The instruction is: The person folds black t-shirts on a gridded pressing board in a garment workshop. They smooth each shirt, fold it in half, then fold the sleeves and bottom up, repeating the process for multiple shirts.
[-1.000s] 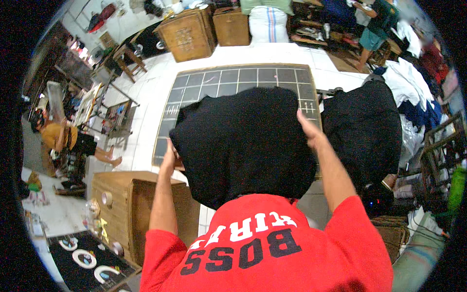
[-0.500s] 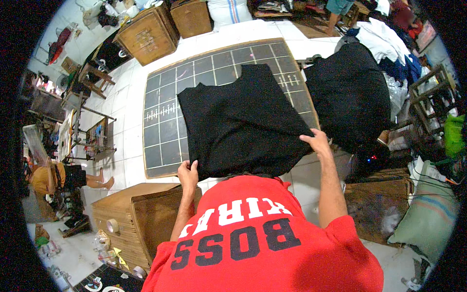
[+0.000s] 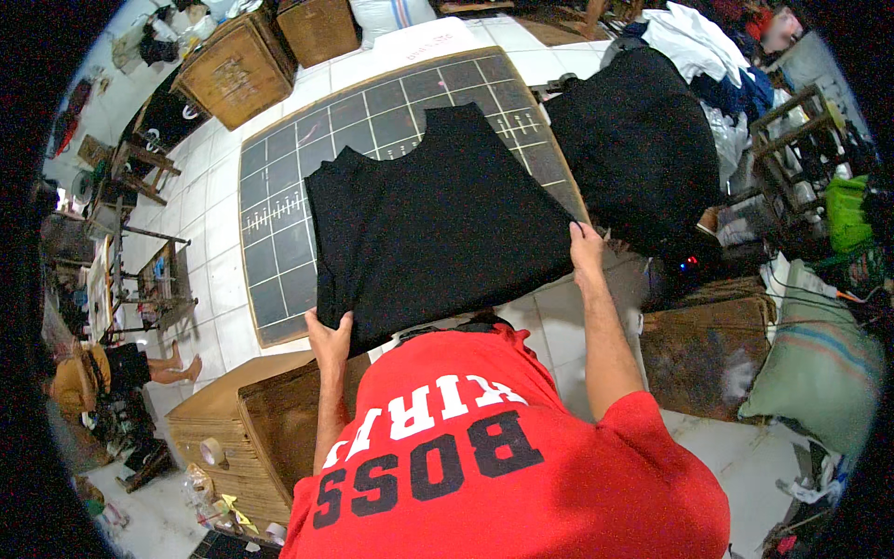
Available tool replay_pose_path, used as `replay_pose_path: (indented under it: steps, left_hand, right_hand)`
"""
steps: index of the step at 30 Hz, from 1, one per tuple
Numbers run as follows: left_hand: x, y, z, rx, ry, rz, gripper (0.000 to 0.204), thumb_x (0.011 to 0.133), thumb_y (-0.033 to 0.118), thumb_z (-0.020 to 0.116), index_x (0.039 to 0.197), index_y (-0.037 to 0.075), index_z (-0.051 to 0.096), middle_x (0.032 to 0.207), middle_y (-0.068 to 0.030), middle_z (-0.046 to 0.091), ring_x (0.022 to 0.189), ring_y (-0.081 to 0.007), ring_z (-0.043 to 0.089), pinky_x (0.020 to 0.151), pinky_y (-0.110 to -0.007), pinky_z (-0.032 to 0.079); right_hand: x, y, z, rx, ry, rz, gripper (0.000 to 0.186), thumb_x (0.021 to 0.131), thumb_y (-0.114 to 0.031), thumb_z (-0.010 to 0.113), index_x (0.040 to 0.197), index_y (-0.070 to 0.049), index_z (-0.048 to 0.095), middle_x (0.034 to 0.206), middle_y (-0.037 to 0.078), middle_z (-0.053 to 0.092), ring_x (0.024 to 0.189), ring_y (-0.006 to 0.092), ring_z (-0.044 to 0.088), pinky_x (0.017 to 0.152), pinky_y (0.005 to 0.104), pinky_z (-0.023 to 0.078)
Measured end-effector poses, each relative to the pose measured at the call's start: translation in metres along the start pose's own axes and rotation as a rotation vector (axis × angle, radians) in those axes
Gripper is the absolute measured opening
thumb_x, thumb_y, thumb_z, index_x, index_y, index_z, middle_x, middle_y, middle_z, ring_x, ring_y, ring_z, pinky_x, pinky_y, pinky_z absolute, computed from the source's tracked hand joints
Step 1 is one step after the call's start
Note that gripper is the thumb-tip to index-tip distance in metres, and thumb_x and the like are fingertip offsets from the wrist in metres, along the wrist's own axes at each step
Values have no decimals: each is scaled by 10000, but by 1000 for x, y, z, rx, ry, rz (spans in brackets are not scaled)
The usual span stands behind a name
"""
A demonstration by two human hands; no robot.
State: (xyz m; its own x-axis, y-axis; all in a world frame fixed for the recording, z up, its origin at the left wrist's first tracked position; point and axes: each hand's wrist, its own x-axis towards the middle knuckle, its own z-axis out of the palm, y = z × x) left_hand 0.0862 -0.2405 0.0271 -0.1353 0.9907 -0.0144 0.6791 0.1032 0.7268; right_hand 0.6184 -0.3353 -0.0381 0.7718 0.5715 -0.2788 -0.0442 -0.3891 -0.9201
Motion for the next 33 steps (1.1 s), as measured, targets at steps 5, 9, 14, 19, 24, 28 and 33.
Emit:
replay_pose_path:
  steps: [5, 9, 14, 19, 24, 28, 33]
  left_hand:
    - [10, -3, -8, 175, 155, 90, 408, 849, 39, 586, 1239, -34, 494, 1095, -312, 639, 1040, -511, 627, 917, -530, 472]
    - [19, -15, -12, 142, 229, 35, 294, 911, 39, 536, 1195, -30, 561, 1067, -303, 670, 1005, -507, 639, 889, -534, 475]
    - [27, -32, -10, 50, 369, -23, 297, 1029, 176, 520, 1188, -57, 611, 1003, -297, 691, 916, -478, 662, 833, -504, 496]
    - [37, -56, -9, -416, 275, -225, 294, 1052, 165, 521, 1187, -70, 633, 969, -123, 686, 870, -213, 616, 832, -372, 498]
    - [36, -67, -6, -594, 229, -330, 283, 1061, 193, 552, 1132, -62, 653, 993, -70, 667, 889, -155, 587, 830, -335, 491]
    - [34, -67, -3, -558, 199, -383, 319, 1063, 256, 594, 1065, -54, 669, 939, -60, 665, 848, -138, 575, 785, -324, 488]
    - [30, -65, -3, -545, 230, -337, 325, 1064, 274, 603, 1034, -42, 675, 912, -50, 662, 830, -128, 569, 764, -321, 484]
  right_hand:
    - [-1, -2, -2, -8, -17, 39, 351, 1052, -265, 599, 1196, 45, 683, 1096, 84, 730, 978, 180, 655, 909, 328, 492]
    - [-4, -7, 2, 327, -83, 19, 348, 1035, -255, 638, 1181, 57, 687, 1101, 96, 727, 974, 166, 656, 892, 317, 506]
    - [-21, -31, 11, 121, -61, 91, 441, 960, -284, 753, 1213, 68, 675, 1125, 125, 725, 1003, 186, 669, 881, 323, 524]
    - [-26, -44, 9, -199, -45, -13, 456, 913, -253, 791, 1227, 59, 681, 1081, 128, 734, 968, 199, 678, 886, 340, 528]
    - [-5, -30, 7, 27, -55, -48, 418, 958, -276, 745, 1199, 62, 696, 1073, 110, 738, 959, 177, 683, 883, 309, 521]
    - [-4, -29, 7, 138, -105, 90, 361, 978, -248, 721, 1184, 48, 708, 1039, 63, 743, 911, 146, 664, 837, 287, 515]
    - [-1, -31, 11, 72, -16, 101, 353, 991, -255, 710, 1184, 41, 713, 1046, 63, 739, 914, 151, 653, 834, 309, 508]
